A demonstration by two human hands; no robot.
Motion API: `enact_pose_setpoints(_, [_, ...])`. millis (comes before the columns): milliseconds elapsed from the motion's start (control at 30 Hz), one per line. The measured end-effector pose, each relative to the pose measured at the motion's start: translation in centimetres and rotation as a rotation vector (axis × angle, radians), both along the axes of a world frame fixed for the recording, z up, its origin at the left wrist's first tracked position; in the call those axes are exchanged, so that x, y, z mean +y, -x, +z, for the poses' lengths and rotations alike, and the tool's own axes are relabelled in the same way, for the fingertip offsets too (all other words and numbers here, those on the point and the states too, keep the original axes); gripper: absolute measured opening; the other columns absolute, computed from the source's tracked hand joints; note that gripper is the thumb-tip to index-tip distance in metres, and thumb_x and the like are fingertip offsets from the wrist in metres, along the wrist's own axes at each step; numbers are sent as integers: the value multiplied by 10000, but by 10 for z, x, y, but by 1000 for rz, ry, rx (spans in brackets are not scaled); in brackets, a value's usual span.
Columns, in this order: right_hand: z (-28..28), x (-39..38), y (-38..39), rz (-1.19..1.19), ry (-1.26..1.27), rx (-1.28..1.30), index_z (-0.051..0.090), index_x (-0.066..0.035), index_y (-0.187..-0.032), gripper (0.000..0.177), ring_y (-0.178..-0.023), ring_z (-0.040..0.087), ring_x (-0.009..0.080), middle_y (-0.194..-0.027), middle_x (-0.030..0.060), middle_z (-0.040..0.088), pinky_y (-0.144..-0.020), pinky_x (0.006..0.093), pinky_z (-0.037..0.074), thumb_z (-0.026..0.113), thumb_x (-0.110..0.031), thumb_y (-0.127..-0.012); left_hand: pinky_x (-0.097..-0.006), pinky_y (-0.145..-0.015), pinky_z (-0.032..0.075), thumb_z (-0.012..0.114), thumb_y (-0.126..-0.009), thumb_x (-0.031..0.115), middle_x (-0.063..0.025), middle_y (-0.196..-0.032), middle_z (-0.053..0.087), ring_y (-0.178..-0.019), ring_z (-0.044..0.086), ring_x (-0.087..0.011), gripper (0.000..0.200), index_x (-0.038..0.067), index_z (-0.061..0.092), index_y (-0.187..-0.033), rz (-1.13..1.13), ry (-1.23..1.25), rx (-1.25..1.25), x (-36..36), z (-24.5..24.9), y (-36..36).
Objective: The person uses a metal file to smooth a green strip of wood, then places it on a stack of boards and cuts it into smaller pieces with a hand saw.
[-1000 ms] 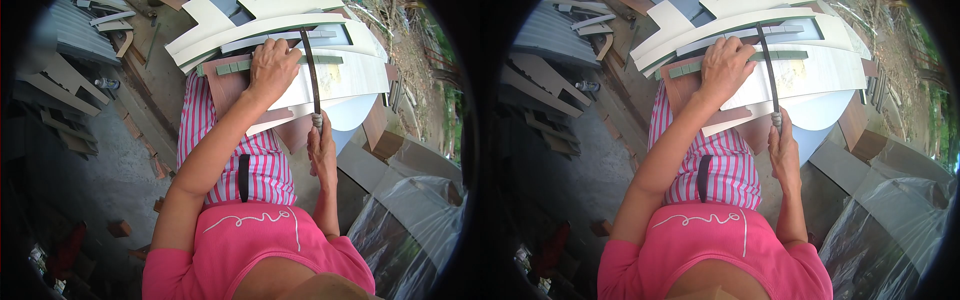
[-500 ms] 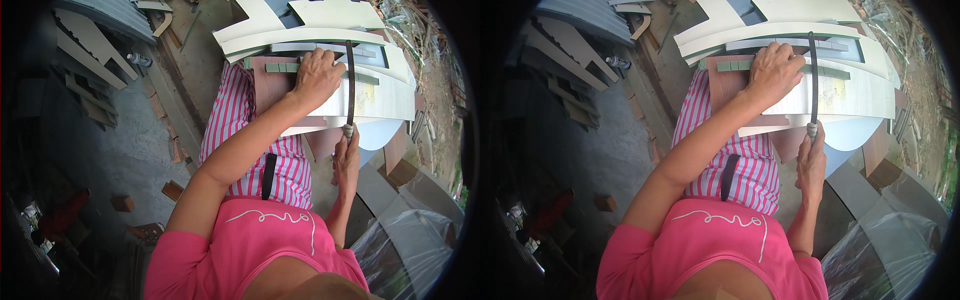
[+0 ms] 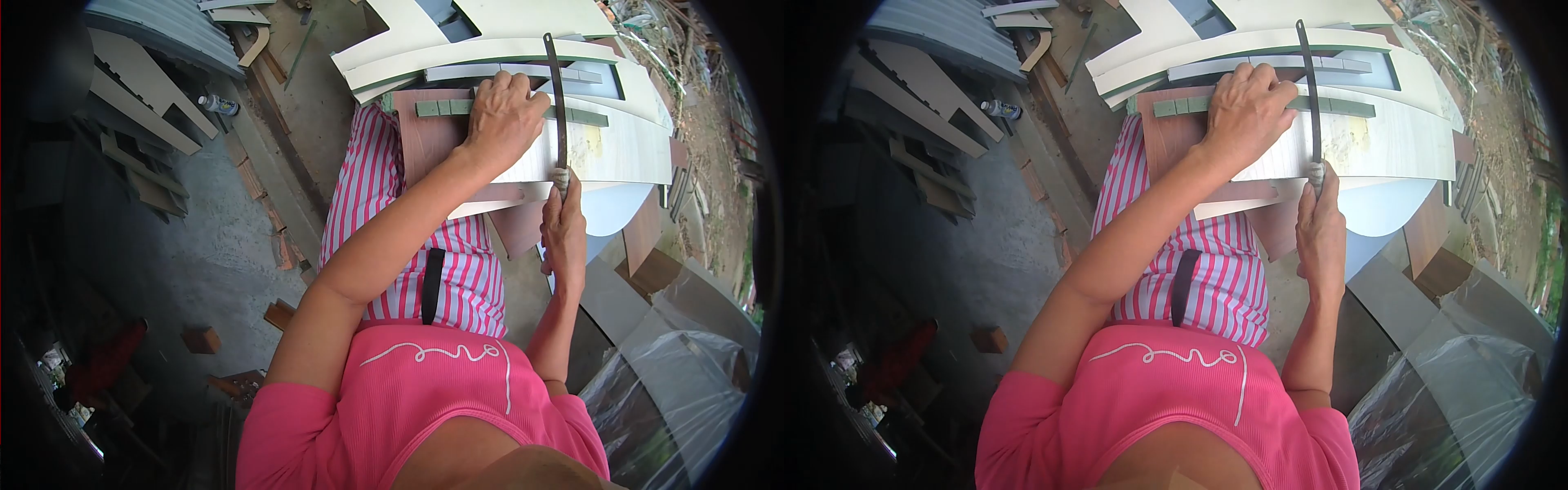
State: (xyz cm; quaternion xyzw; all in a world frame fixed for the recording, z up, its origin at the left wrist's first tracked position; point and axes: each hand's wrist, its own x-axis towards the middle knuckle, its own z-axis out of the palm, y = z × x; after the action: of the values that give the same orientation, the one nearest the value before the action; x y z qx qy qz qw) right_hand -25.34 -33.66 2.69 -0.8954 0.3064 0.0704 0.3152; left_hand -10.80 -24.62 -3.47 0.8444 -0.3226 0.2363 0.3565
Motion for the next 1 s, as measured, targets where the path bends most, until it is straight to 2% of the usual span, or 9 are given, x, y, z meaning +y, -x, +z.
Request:
enact_pose_setpoints(100, [-3, 1, 13, -7, -6, -38, 336, -91, -1404, 395, -578, 621, 374, -695, 251, 617, -556, 462, 448, 392, -232, -1039, -375, -715, 435, 788, -693, 187, -49, -873, 543, -855, 534, -240, 248, 112, 664, -894, 4, -14, 13, -1, 0, 1])
enact_pose_setpoints(267, [0, 2, 36, -47, -14, 51, 339, -100, -1401, 386, -529, 571, 347, -635, 215, 562, -533, 442, 424, 389, -234, -1042, -373, -711, 436, 786, -692, 188, -50, -876, 551, -854, 535, -238, 252, 111, 668, -900, 1, -8, 14, -1, -1, 1])
enact_pose_setpoints(500, [0, -4, 22, 13, 21, 24, 343, -95, -1380, 370, -566, 587, 345, -662, 209, 579, -564, 449, 438, 393, -236, -1042, -376, -717, 443, 777, -692, 178, -52, -867, 546, -852, 536, -239, 236, 104, 668, -888, 8, 0, 13, -2, -1, 0])
enact_pose_setpoints(767, [6, -7, 11, 34, 45, 27, 352, -84, -1331, 333, -642, 630, 409, -745, 258, 630, -597, 480, 450, 395, -237, -1039, -380, -720, 445, 767, -697, 173, -56, -872, 540, -860, 535, -244, 228, 106, 667, -890, 9, 5, 10, -1, 0, 1])
enact_pose_setpoints(1000, [2, -7, 20, 36, 37, 33, 352, -84, -1334, 333, -600, 608, 392, -703, 238, 608, -581, 470, 449, 388, -237, -1040, -382, -718, 440, 786, -687, 185, -53, -872, 540, -855, 532, -241, 248, 108, 663, -889, 5, 5, 16, -1, 0, 2])
